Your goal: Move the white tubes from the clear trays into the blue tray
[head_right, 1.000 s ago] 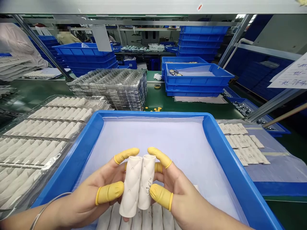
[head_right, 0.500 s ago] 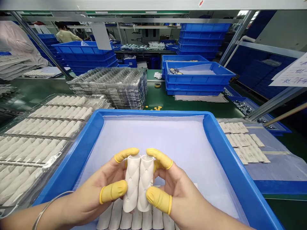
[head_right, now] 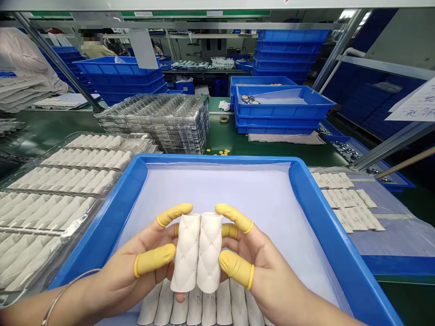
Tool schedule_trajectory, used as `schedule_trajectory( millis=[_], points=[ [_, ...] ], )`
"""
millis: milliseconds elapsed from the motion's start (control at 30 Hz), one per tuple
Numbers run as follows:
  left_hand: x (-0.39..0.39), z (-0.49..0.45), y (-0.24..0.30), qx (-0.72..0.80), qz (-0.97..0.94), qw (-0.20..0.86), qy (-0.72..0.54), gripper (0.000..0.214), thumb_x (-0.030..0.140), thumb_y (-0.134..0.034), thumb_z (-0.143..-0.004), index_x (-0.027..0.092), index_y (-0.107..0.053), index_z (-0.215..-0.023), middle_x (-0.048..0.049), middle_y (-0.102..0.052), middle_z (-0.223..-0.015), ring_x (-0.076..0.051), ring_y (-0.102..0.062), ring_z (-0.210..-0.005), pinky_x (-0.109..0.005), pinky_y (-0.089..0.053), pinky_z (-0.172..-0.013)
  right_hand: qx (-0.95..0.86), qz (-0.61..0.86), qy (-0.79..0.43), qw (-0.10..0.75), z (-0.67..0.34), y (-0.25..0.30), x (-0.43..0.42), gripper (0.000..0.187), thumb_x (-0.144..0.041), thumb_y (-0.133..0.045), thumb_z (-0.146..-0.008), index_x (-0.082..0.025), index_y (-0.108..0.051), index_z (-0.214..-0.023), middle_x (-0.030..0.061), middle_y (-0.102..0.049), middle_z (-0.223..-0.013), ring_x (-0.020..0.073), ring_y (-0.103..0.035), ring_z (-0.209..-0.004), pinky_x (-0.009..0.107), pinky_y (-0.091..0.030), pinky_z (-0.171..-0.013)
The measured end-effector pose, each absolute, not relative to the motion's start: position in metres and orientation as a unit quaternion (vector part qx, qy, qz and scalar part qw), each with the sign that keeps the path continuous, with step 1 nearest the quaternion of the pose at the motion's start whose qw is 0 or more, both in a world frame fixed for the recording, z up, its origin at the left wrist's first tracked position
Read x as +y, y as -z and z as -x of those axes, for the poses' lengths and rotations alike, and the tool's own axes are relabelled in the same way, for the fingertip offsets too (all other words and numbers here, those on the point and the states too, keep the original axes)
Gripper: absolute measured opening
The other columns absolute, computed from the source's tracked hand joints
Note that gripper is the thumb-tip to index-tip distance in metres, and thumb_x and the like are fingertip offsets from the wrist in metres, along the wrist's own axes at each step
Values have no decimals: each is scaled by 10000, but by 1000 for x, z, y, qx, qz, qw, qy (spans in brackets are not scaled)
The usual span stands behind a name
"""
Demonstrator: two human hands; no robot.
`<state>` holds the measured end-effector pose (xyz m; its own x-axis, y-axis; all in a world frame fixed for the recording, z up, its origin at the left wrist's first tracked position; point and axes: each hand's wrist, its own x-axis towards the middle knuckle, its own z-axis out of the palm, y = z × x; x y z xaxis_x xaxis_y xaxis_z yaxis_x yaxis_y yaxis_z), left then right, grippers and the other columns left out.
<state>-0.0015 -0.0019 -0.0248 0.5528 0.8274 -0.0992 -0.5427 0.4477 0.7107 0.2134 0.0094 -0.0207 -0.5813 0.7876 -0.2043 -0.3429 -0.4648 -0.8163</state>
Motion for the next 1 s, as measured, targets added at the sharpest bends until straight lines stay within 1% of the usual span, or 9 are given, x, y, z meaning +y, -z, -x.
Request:
schedule_trajectory(
  millis=[133, 200, 300, 467, 633, 700, 767, 833, 1000],
  points=[
    [-3, 0, 29, 227, -337, 807, -429, 466, 246, -675, -839, 381, -508, -1253, -18, -582, -1068, -123, -667, -764, -243, -578, -626, -410, 306, -775, 371, -209, 20, 8, 478, -394, -799, -843, -415, -562, -1258, -5, -591, -1219, 215, -500, -1187, 326, -444, -967],
    [-3, -1, 31, 227, -337, 807, -428, 476, 243, -673, -841, 375, -495, -1262, -22, -583, -1058, -126, -666, -766, -243, -579, -621, -416, 303, -774, 369, -208, 18, 8, 492, -401, -810, -829, -416, -562, -1254, -4, -593, -1214, 216, -504, -1186, 332, -439, -974],
    [-3, 0, 31, 224, -335, 813, -421, 472, 251, -652, -859, 375, -477, -1280, -24, -594, -1038, -128, -672, -763, -234, -572, -618, -407, 294, -786, 360, -209, 16, 7, 493, -385, -802, -842, -411, -550, -1265, 5, -600, -1199, 226, -521, -1170, 348, -460, -953],
    [-2, 1, 29, 224, -326, 812, -429, 480, 231, -624, -877, 385, -459, -1301, -27, -621, -1022, -117, -672, -728, -209, -560, -594, -376, 273, -818, 341, -213, 17, 7, 480, -365, -747, -897, -431, -494, -1299, 11, -618, -1146, 223, -616, -1039, 294, -541, -745],
    [-3, 2, 27, 234, -308, 821, -419, 458, 196, -605, -879, 369, -488, -1286, -29, -616, -1029, -121, -660, -730, -218, -546, -584, -370, 271, -821, 339, -211, 18, 8, 438, -341, -731, -916, -438, -513, -1283, 0, -617, -1147, 219, -604, -1068, 316, -534, -800],
    [-4, 3, 28, 251, -321, 808, -426, 479, 236, -653, -851, 371, -498, -1284, -31, -605, -1072, -152, -639, -869, -241, -540, -660, -376, 277, -814, 344, -210, 19, 8, 435, -348, -739, -908, -433, -528, -1278, 2, -603, -1173, 224, -561, -1128, 325, -525, -830],
    [-5, 3, 30, 273, -343, 784, -440, 524, 290, -716, -805, 363, -510, -1281, -35, -592, -1117, -183, -569, -1040, -297, -513, -822, -393, 285, -800, 353, -209, 21, 6, 473, -373, -764, -881, -425, -530, -1289, 6, -590, -1181, 228, -506, -1192, 337, -501, -888],
    [-6, 3, 33, 282, -360, 768, -447, 554, 316, -741, -781, 354, -512, -1283, -40, -585, -1121, -199, -519, -1107, -339, -471, -912, -405, 292, -790, 355, -208, 23, 4, 535, -392, -791, -851, -419, -516, -1309, 11, -580, -1190, 237, -464, -1237, 361, -467, -951],
    [-4, 1, 35, 235, -348, 798, -432, 534, 273, -672, -840, 381, -459, -1317, -43, -571, -1068, -154, -633, -825, -247, -543, -618, -407, 297, -794, 339, -210, 24, 3, 584, -394, -800, -844, -415, -486, -1336, 21, -568, -1265, 251, -474, -1237, 409, -430, -1006]
  ],
)
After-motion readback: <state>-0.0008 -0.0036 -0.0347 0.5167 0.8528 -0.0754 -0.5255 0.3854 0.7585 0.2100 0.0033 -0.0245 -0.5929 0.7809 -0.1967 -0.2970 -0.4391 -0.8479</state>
